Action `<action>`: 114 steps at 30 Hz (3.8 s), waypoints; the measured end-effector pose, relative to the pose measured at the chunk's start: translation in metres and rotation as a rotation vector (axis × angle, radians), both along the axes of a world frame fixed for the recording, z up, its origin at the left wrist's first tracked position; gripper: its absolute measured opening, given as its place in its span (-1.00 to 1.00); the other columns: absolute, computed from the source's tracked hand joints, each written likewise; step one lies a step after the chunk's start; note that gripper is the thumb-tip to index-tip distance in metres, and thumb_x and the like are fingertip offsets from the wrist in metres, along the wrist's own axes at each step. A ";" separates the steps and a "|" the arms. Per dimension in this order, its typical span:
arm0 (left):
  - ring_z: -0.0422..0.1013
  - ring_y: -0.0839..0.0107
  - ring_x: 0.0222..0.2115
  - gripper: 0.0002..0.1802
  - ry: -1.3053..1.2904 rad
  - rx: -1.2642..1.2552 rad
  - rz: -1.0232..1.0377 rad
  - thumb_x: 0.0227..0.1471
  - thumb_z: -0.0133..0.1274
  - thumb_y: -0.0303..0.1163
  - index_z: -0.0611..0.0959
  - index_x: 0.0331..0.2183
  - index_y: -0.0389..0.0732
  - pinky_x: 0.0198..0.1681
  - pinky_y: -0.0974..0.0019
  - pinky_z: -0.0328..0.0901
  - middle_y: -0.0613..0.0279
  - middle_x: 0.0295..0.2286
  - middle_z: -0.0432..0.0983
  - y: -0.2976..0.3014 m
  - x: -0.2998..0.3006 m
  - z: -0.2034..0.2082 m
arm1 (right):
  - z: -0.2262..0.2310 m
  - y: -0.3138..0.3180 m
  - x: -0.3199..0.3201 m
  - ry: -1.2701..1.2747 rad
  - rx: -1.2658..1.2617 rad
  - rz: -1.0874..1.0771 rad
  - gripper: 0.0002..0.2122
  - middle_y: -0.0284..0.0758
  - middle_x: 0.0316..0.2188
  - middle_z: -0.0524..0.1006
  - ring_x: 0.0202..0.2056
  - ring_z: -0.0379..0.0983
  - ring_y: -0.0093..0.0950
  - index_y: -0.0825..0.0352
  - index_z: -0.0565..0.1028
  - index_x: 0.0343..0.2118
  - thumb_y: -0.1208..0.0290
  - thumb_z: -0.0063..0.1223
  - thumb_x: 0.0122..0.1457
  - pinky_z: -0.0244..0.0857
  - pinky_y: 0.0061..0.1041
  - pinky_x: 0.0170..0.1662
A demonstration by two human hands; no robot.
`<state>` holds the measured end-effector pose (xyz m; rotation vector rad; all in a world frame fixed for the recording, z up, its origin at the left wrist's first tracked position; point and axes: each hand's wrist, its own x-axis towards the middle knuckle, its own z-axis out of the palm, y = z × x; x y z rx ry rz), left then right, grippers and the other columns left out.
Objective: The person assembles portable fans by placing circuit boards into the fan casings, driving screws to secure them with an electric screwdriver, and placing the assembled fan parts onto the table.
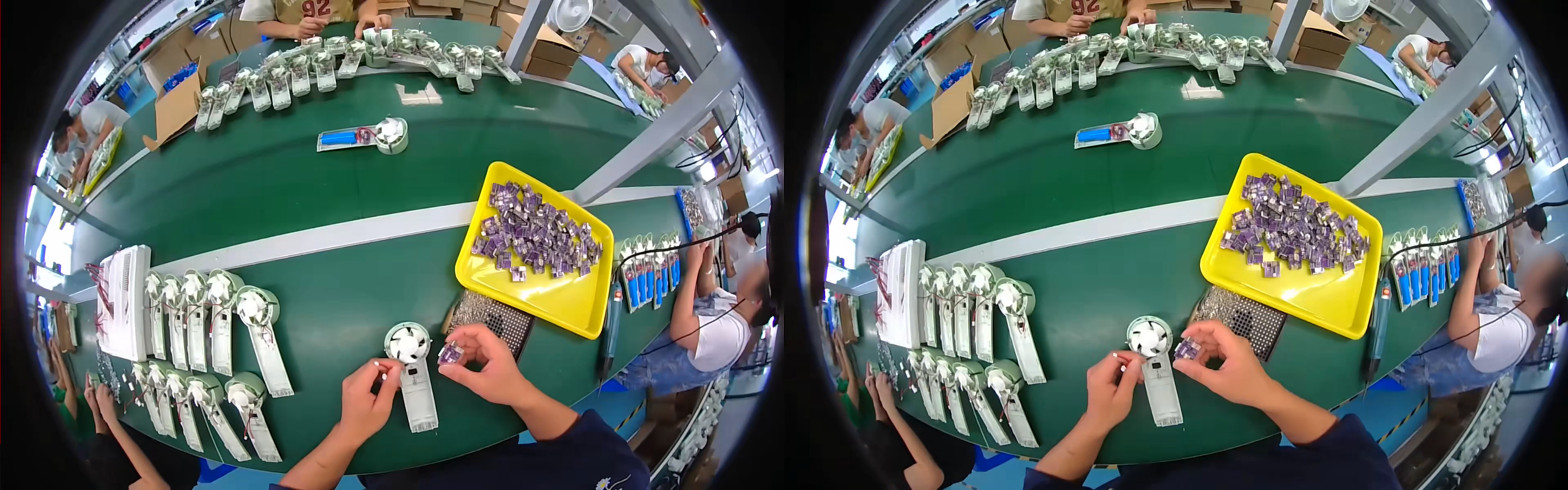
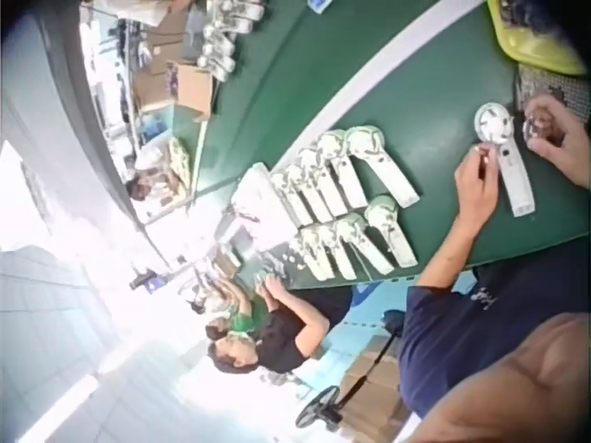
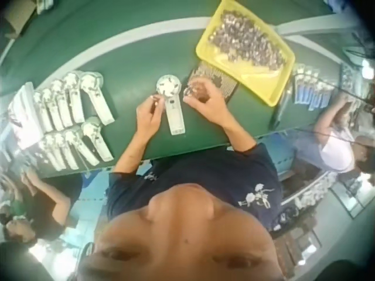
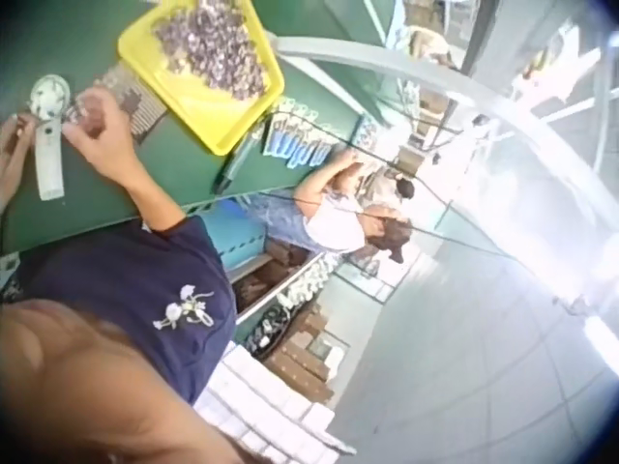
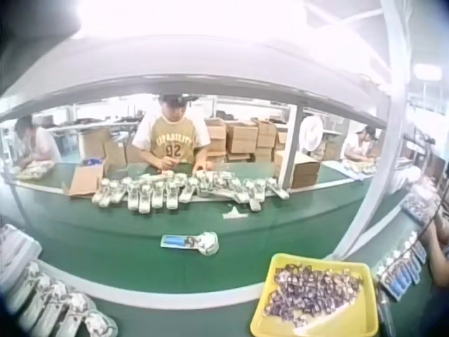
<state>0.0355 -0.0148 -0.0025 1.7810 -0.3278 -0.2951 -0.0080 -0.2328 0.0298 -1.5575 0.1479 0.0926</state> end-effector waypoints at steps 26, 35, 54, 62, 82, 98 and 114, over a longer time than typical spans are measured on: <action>0.45 0.58 -0.50 -0.87 0.043 -0.063 0.003 0.24 -0.02 -0.55 0.58 -0.25 -0.41 -0.41 0.48 0.37 0.22 -0.45 0.56 -0.001 0.004 0.002 | 0.026 -0.002 0.004 -0.010 -0.318 0.258 -0.57 -0.27 -0.15 0.60 -0.27 0.52 -0.61 0.44 0.42 0.12 0.61 0.11 0.14 0.40 -0.61 -0.23; 0.50 0.45 -0.51 -0.92 0.075 -0.074 0.062 0.16 0.08 -0.54 0.63 -0.30 -0.35 -0.41 0.43 0.37 0.15 -0.46 0.58 -0.003 0.002 0.004 | 0.024 0.003 0.007 -0.351 -0.620 0.174 -0.67 -0.25 -0.12 0.55 -0.28 0.44 -0.48 0.36 0.56 -0.15 0.59 0.33 -0.04 0.32 -0.53 -0.25; 0.51 0.40 -0.50 -0.91 0.080 -0.070 0.049 0.16 0.09 -0.53 0.62 -0.32 -0.37 -0.41 0.40 0.39 0.11 -0.45 0.59 -0.003 0.003 0.004 | 0.001 0.027 0.002 -0.295 -0.821 0.169 -0.62 -0.37 -0.30 0.38 -0.32 0.31 -0.46 0.27 0.60 -0.19 0.55 0.40 -0.15 0.19 -0.52 -0.36; 0.43 0.54 -0.54 -0.91 -0.157 -0.027 -0.074 0.19 0.03 -0.57 0.61 -0.29 -0.39 -0.44 0.48 0.33 0.20 -0.46 0.55 -0.002 0.009 0.005 | -0.001 0.028 0.000 -0.276 -0.776 0.139 -0.64 -0.33 -0.31 0.39 -0.40 0.37 -0.50 0.32 0.59 -0.20 0.57 0.41 -0.14 0.26 -0.56 -0.42; 0.45 0.33 -0.55 -0.93 -0.090 -0.015 -0.065 0.11 0.09 -0.59 0.63 -0.31 -0.34 -0.48 0.36 0.31 0.11 -0.51 0.50 -0.001 0.009 0.011 | -0.002 0.033 -0.004 -0.265 -0.792 0.106 -0.67 -0.38 -0.37 0.47 -0.47 0.46 -0.52 0.29 0.62 -0.24 0.53 0.44 -0.14 0.32 -0.55 -0.49; 0.41 0.44 -0.60 -0.78 -0.220 -0.002 -0.168 -0.16 0.31 -0.64 0.70 -0.36 -0.26 -0.53 0.39 0.31 0.20 -0.54 0.50 0.001 0.012 0.009 | -0.003 0.027 -0.002 -0.275 -0.758 0.122 -0.69 -0.41 -0.37 0.50 -0.50 0.47 -0.56 0.24 0.62 -0.18 0.48 0.40 -0.05 0.31 -0.59 -0.52; 0.43 0.50 -0.56 -0.80 -0.273 0.011 -0.094 -0.18 0.29 -0.68 0.69 -0.40 -0.30 -0.51 0.47 0.29 0.21 -0.51 0.53 -0.005 0.006 0.009 | -0.001 0.020 -0.004 -0.235 -0.687 0.211 -0.69 -0.34 -0.31 0.55 -0.47 0.54 -0.54 0.27 0.57 -0.12 0.58 0.28 0.02 0.39 -0.58 -0.46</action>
